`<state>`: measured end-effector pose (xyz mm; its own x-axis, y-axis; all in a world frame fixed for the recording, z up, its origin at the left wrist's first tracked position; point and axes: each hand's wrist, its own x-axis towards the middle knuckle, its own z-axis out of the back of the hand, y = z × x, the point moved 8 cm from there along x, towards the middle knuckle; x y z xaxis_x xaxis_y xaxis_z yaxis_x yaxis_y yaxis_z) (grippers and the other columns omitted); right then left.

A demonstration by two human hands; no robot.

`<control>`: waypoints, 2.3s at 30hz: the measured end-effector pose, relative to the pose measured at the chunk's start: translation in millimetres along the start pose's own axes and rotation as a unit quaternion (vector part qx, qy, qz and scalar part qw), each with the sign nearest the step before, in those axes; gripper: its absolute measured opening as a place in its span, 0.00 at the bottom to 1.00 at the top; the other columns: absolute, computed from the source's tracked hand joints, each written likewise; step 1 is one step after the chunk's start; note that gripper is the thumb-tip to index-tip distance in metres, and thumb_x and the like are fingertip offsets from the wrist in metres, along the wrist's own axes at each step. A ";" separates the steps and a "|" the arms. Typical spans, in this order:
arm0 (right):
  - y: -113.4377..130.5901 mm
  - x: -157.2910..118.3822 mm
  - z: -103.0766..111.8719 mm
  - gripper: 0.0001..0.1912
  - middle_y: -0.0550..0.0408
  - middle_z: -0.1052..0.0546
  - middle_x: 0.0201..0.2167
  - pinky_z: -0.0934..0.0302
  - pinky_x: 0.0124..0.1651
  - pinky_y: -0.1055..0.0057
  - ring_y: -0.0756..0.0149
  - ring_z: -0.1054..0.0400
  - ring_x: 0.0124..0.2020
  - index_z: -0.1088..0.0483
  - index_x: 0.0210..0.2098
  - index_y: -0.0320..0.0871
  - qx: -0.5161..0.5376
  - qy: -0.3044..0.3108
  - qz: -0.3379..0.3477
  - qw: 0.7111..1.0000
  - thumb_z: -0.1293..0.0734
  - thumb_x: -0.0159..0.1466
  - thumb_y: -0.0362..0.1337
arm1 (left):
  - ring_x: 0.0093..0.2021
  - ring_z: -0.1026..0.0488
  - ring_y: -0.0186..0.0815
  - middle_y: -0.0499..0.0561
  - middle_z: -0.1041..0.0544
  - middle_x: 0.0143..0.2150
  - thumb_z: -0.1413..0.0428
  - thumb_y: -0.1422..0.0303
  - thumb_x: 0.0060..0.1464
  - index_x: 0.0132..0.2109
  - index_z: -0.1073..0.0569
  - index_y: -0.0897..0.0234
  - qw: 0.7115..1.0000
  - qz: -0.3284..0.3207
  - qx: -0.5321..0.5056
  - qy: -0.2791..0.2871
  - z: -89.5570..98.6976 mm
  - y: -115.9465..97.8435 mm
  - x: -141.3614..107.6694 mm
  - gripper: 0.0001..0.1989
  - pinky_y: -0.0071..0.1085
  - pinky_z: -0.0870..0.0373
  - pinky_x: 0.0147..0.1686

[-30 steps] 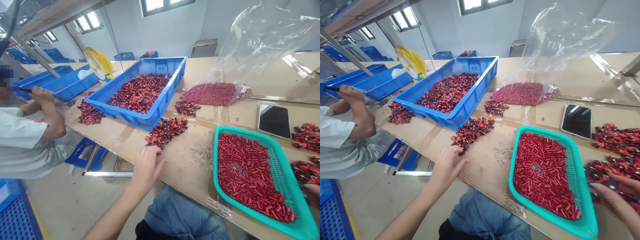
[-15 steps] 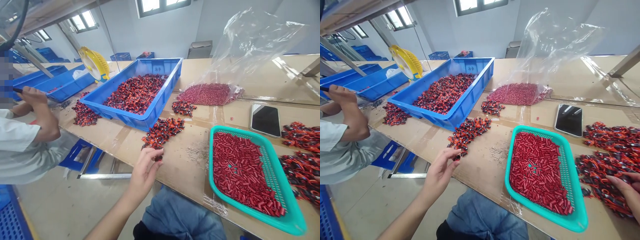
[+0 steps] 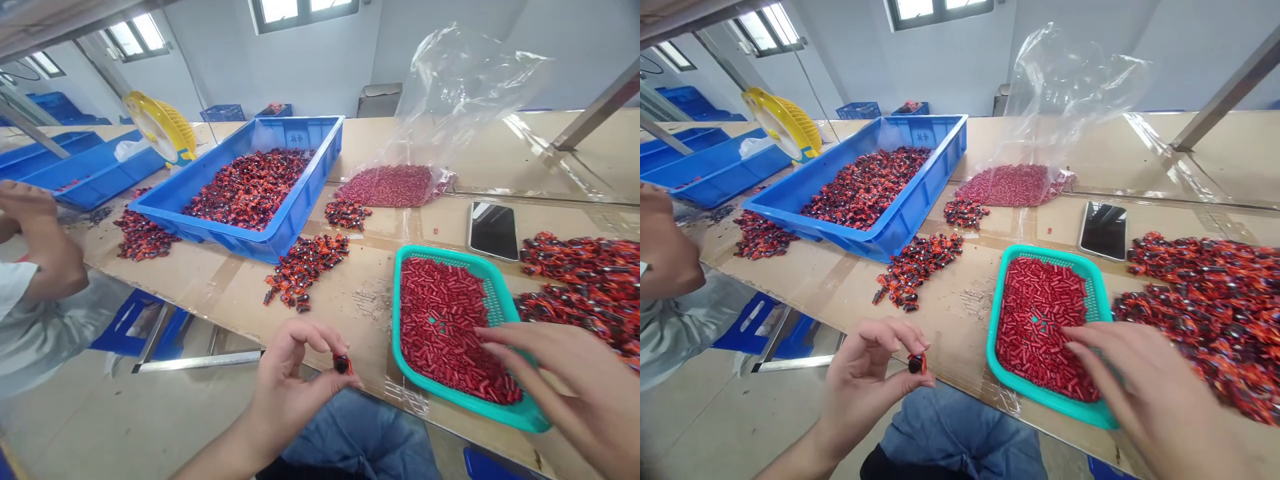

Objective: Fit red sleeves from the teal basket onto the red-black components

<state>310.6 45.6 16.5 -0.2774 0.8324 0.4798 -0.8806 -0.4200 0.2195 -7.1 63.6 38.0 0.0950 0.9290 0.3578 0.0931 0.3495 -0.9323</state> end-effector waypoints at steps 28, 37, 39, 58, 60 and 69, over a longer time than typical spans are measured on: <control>32.0 23.9 -61.0 0.13 0.52 0.23 0.33 0.34 0.41 0.63 0.60 0.30 0.36 0.28 0.35 0.45 0.047 0.115 0.013 0.992 0.40 0.75 0.35 | 0.31 0.23 0.29 0.43 0.21 0.32 0.32 0.63 0.59 0.34 0.35 0.60 0.979 -0.100 0.167 0.057 -39.6 -13.4 -2.4 0.18 0.26 0.26 0.35; 55.9 27.4 -7.7 0.05 0.51 0.23 0.38 0.29 0.43 0.65 0.61 0.27 0.41 0.30 0.44 0.45 0.130 0.000 -0.059 0.990 0.38 0.75 0.34 | 0.33 0.21 0.32 0.44 0.22 0.31 0.36 0.70 0.63 0.36 0.35 0.58 0.964 -0.137 0.201 0.106 -50.7 -4.2 -7.8 0.14 0.28 0.25 0.35; 78.6 22.4 -0.5 0.03 0.53 0.23 0.38 0.28 0.41 0.70 0.65 0.27 0.40 0.31 0.45 0.46 0.215 -0.003 -0.046 0.976 0.38 0.76 0.34 | 0.31 0.22 0.32 0.45 0.21 0.31 0.38 0.72 0.64 0.36 0.35 0.58 0.952 -0.162 0.219 0.138 -60.4 -6.5 -9.5 0.13 0.30 0.25 0.36; 110.6 -2.1 -5.2 0.09 0.57 0.26 0.33 0.29 0.34 0.75 0.69 0.26 0.31 0.30 0.37 0.47 0.457 -0.001 -0.152 0.877 0.33 0.73 0.43 | 0.17 0.30 0.26 0.41 0.18 0.29 0.38 0.74 0.64 0.35 0.32 0.57 0.948 -0.187 0.241 0.094 -71.2 -23.7 -28.4 0.11 0.36 0.26 0.34; 113.0 -2.9 0.2 0.09 0.58 0.27 0.31 0.29 0.34 0.77 0.70 0.27 0.31 0.31 0.37 0.47 0.413 -0.013 -0.123 0.902 0.34 0.74 0.42 | 0.17 0.30 0.27 0.42 0.17 0.30 0.41 0.75 0.65 0.38 0.29 0.57 0.950 -0.176 0.240 0.091 -70.1 -22.3 -29.1 0.08 0.37 0.27 0.35; 126.0 2.1 13.7 0.07 0.59 0.25 0.29 0.30 0.32 0.80 0.72 0.27 0.29 0.34 0.38 0.47 0.207 0.011 -0.030 0.978 0.36 0.75 0.36 | 0.34 0.16 0.37 0.49 0.13 0.40 0.46 0.81 0.64 0.54 0.28 0.59 0.940 -0.170 0.241 0.169 -76.5 -10.4 -49.9 0.16 0.40 0.24 0.44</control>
<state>204.4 -10.5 56.8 -0.2420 0.8659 0.4378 -0.6663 -0.4763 0.5737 63.0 4.3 33.9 0.4579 0.6898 0.5607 -0.2772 0.7101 -0.6472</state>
